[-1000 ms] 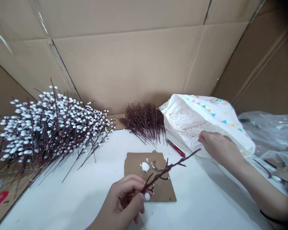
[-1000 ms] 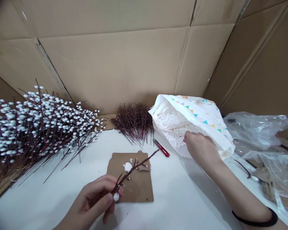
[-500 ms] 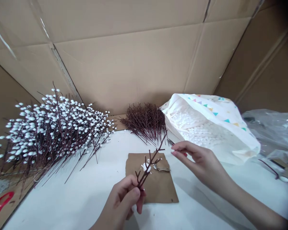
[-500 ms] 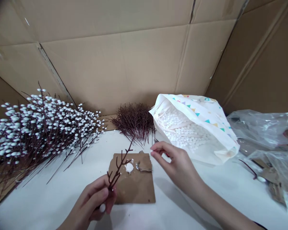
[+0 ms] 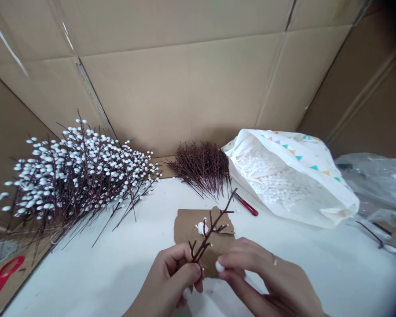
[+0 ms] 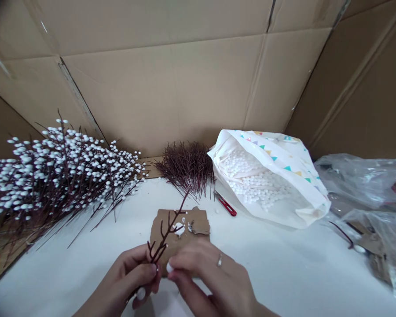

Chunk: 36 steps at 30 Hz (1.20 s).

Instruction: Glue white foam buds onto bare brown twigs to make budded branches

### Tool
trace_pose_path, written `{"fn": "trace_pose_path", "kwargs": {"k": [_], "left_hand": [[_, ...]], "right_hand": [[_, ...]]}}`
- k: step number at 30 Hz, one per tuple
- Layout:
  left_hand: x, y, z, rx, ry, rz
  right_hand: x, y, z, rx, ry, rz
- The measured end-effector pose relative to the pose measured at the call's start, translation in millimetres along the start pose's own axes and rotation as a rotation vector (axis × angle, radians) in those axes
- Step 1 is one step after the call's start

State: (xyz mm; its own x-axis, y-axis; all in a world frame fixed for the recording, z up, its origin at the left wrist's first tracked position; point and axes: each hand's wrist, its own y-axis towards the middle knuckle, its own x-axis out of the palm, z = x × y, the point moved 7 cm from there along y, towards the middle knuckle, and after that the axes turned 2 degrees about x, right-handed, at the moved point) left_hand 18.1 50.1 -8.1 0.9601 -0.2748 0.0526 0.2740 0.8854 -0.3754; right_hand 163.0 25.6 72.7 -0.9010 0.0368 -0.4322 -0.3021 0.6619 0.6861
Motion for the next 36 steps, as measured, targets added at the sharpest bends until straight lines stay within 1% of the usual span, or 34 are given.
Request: {"fn": "trace_pose_path", "kwargs": {"k": [2,6,13,17,22,25,30,33,36], "left_hand": [[-0.2,-0.4,0.4,0.012,0.010,0.007],[1.3,-0.4,2.0,0.016,0.029,0.012],[2.3,0.7,1.5,0.017,0.041,0.013],[2.0,-0.1,2.3,0.031,0.048,0.011],[3.7,1.5,2.8,0.061,0.018,0.006],[3.9,2.0,1.2,0.068,0.024,0.014],[4.9,0.8,-1.3,0.058,0.036,0.011],[5.2,1.7,-1.7,0.070,0.025,0.011],[4.2,3.0,-3.5,0.072,0.029,0.021]], "right_hand": [[5.8,-2.1,3.1,0.003,0.032,0.020],[11.0,-5.2,8.9,0.011,0.071,0.061],[13.3,-7.6,5.4,-0.020,0.049,0.010],[17.6,-9.9,7.7,-0.011,0.052,-0.016],[20.2,-11.1,11.0,-0.016,0.084,-0.019],[20.9,-11.6,11.4,-0.007,0.056,-0.025],[20.2,-13.6,10.2,-0.036,0.026,0.003],[19.9,-14.5,13.1,-0.025,0.027,0.024],[21.5,-15.0,15.7,-0.015,0.036,0.017]]}}
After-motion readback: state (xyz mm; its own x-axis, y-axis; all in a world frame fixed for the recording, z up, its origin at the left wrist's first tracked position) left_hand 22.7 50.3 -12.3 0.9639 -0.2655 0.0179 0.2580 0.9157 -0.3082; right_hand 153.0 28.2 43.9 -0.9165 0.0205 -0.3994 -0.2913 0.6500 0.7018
